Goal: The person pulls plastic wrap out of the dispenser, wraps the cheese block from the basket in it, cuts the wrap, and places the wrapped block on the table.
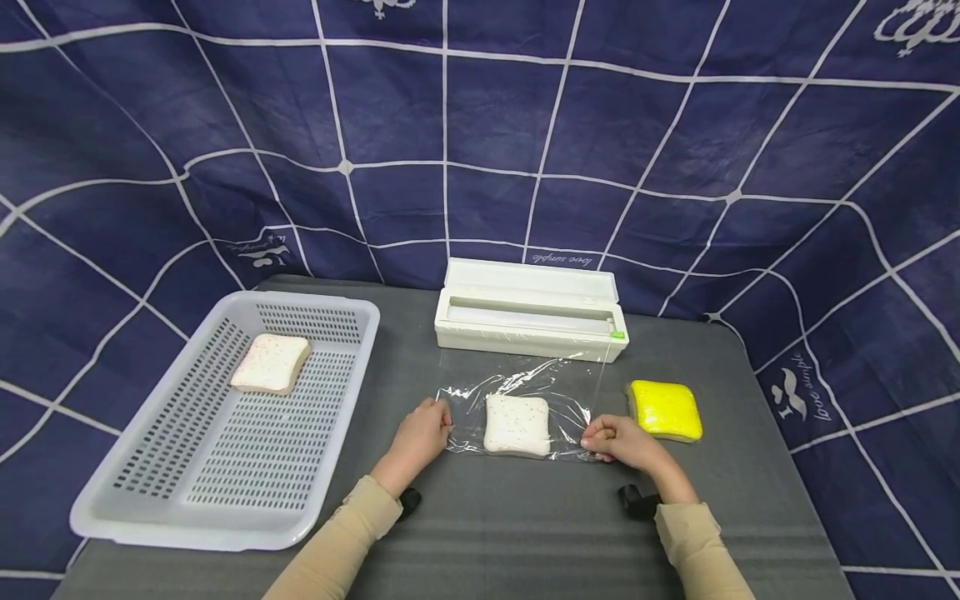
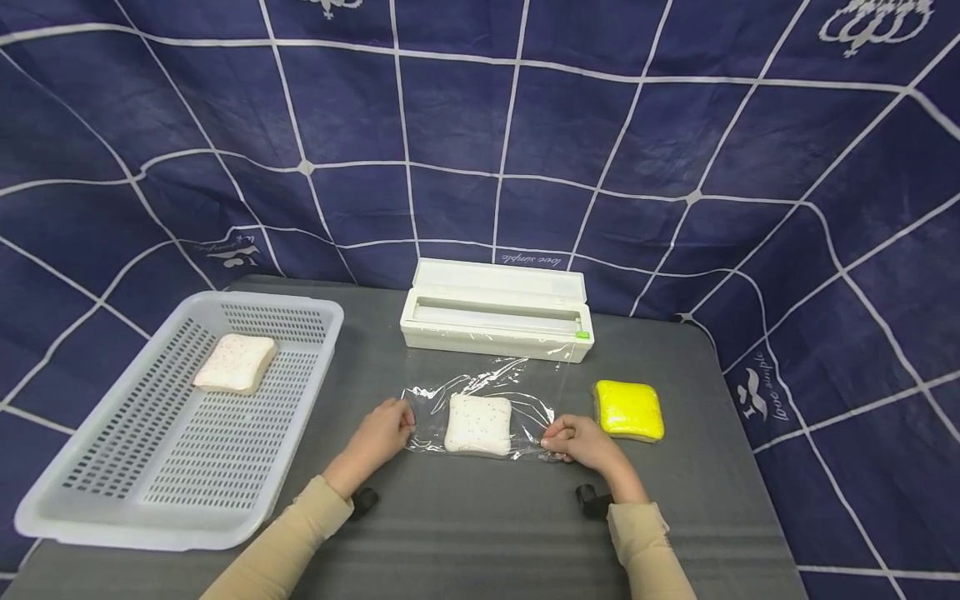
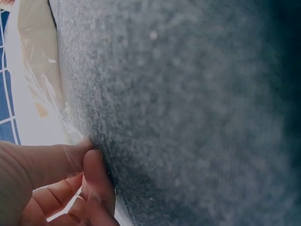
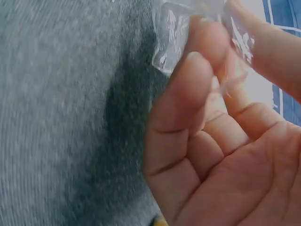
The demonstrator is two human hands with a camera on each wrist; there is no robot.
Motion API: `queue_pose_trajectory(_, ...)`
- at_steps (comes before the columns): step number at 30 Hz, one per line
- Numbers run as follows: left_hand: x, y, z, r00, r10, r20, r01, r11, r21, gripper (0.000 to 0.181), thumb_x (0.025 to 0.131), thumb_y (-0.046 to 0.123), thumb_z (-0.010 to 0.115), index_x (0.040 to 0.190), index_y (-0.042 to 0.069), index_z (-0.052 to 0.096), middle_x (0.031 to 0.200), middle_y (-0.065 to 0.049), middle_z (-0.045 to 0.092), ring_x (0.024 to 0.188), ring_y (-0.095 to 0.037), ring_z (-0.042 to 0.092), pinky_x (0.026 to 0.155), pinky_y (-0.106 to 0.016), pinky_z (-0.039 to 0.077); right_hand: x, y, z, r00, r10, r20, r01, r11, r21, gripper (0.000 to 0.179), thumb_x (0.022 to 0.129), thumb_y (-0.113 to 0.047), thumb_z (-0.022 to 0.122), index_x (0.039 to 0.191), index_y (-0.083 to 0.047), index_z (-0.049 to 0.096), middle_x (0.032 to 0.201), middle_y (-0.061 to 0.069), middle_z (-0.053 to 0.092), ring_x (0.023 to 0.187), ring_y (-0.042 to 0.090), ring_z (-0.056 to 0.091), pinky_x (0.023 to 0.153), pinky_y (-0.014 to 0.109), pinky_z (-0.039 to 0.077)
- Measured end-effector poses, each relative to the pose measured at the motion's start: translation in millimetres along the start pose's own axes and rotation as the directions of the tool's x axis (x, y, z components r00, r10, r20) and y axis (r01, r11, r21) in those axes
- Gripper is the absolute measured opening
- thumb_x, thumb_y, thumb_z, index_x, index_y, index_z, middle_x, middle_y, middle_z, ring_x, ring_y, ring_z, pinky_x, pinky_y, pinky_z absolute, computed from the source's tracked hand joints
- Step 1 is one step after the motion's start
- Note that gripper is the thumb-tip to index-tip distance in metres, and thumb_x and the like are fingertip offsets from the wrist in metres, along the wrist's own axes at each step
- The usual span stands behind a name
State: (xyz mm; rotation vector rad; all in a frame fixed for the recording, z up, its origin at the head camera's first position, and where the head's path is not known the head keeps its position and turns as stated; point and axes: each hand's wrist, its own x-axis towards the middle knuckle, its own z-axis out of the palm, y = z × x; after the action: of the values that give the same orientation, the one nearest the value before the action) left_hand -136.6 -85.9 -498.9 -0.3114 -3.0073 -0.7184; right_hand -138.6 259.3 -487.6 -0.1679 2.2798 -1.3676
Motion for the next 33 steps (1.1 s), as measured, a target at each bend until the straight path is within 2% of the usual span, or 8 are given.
queue_pose_trajectory(6, -1.0, 3.9, -3.4, 1.0, -0.03, 0.0, 0.03, 0.999, 0.032, 0.019, 0.085, -0.001, 0.069, 0.076, 0.01, 0.056, 0.073, -0.003, 0.051, 0.057, -0.019, 0.051, 0.051, -0.035, 0.044, 1.1, 0.8, -2.5, 0.998, 0.067, -0.006, -0.066, 0.994, 0.091, 0.02, 0.091, -0.01, 0.068, 0.1, 0.006, 0.06, 0.075, -0.003, 0.064, 0.065, 0.006, 0.057, 0.062, 0.019, 0.051)
queue_pose_trajectory(9, -1.2, 5.0, -4.0, 0.998, -0.052, 0.021, 0.051, 0.998, 0.041, 0.018, 0.086, 0.001, 0.069, 0.077, 0.01, 0.057, 0.074, -0.003, 0.052, 0.057, -0.019, 0.051, 0.052, -0.036, 0.045, 2.1, 2.8, -0.9, 0.997, 0.061, -0.041, -0.058, 0.996, 0.066, 0.018, 0.089, -0.007, 0.069, 0.098, 0.006, 0.06, 0.074, -0.003, 0.064, 0.064, 0.006, 0.057, 0.061, 0.019, 0.05)
queue_pose_trajectory(13, -1.3, 4.5, -4.2, 0.997, -0.07, 0.035, 0.068, 0.997, 0.044, 0.017, 0.086, 0.003, 0.07, 0.078, 0.01, 0.058, 0.075, -0.003, 0.053, 0.059, -0.019, 0.052, 0.053, -0.036, 0.045, 3.0, 0.2, 11.0, 0.984, 0.029, -0.178, -0.05, 0.992, -0.119, 0.017, 0.083, -0.008, 0.076, 0.09, 0.001, 0.063, 0.071, -0.001, 0.064, 0.062, 0.008, 0.055, 0.057, 0.021, 0.046)
queue_pose_trajectory(17, -1.9, 3.4, -4.6, 0.997, -0.075, 0.033, 0.074, 0.997, 0.038, 0.018, 0.086, 0.006, 0.073, 0.078, 0.01, 0.057, 0.076, -0.004, 0.053, 0.059, -0.02, 0.053, 0.053, -0.036, 0.045, 3.3, -7.1, 26.9, 0.941, 0.032, -0.337, -0.147, 0.935, -0.322, 0.023, 0.078, -0.013, 0.082, 0.078, -0.007, 0.06, 0.065, 0.0, 0.057, 0.058, 0.012, 0.049, 0.054, 0.025, 0.04)
queue_pose_trajectory(21, -2.5, 1.7, -3.4, 0.997, -0.078, 0.022, 0.077, 0.996, 0.047, 0.019, 0.085, 0.007, 0.074, 0.077, 0.011, 0.058, 0.076, -0.004, 0.053, 0.06, -0.021, 0.055, 0.054, -0.038, 0.047, 4.4, -8.8, 35.3, 0.925, -0.001, -0.38, -0.168, 0.895, -0.412, 0.023, 0.077, -0.013, 0.083, 0.073, -0.008, 0.061, 0.063, 0.0, 0.054, 0.057, 0.013, 0.045, 0.055, 0.027, 0.038)
queue_pose_trajectory(28, -3.8, 1.3, -4.3, 0.997, -0.077, 0.021, 0.075, 0.995, 0.067, 0.017, 0.086, 0.008, 0.073, 0.076, 0.011, 0.06, 0.076, -0.003, 0.054, 0.063, -0.02, 0.056, 0.056, -0.037, 0.049, -2.5, -10.1, 40.7, 0.909, -0.11, -0.402, -0.126, 0.847, -0.516, 0.013, 0.079, -0.008, 0.08, 0.072, -0.008, 0.069, 0.074, 0.003, 0.055, 0.067, 0.014, 0.049, 0.062, 0.03, 0.042)
queue_pose_trajectory(31, -6.3, 1.6, -6.1, 0.998, -0.061, -0.02, 0.062, 0.994, 0.087, 0.014, 0.086, 0.006, 0.072, 0.077, 0.011, 0.063, 0.076, -0.003, 0.055, 0.068, -0.02, 0.056, 0.058, -0.037, 0.049, -9.2, -12.1, 44.9, 0.864, -0.2, -0.462, -0.116, 0.814, -0.569, 0.006, 0.079, -0.001, 0.076, 0.078, -0.005, 0.072, 0.078, 0.007, 0.055, 0.071, 0.019, 0.052, 0.064, 0.035, 0.046)
queue_pose_trajectory(33, -9.5, 2.5, -7.7, 0.995, -0.048, -0.087, 0.056, 0.995, 0.086, 0.011, 0.086, 0.004, 0.071, 0.079, 0.01, 0.065, 0.078, -0.004, 0.058, 0.073, -0.023, 0.057, 0.062, -0.038, 0.048, -14.5, -15.6, 50.8, 0.796, -0.292, -0.53, -0.111, 0.79, -0.603, 0.007, 0.079, 0.006, 0.072, 0.081, -0.001, 0.072, 0.08, 0.011, 0.057, 0.075, 0.025, 0.056, 0.067, 0.04, 0.05)
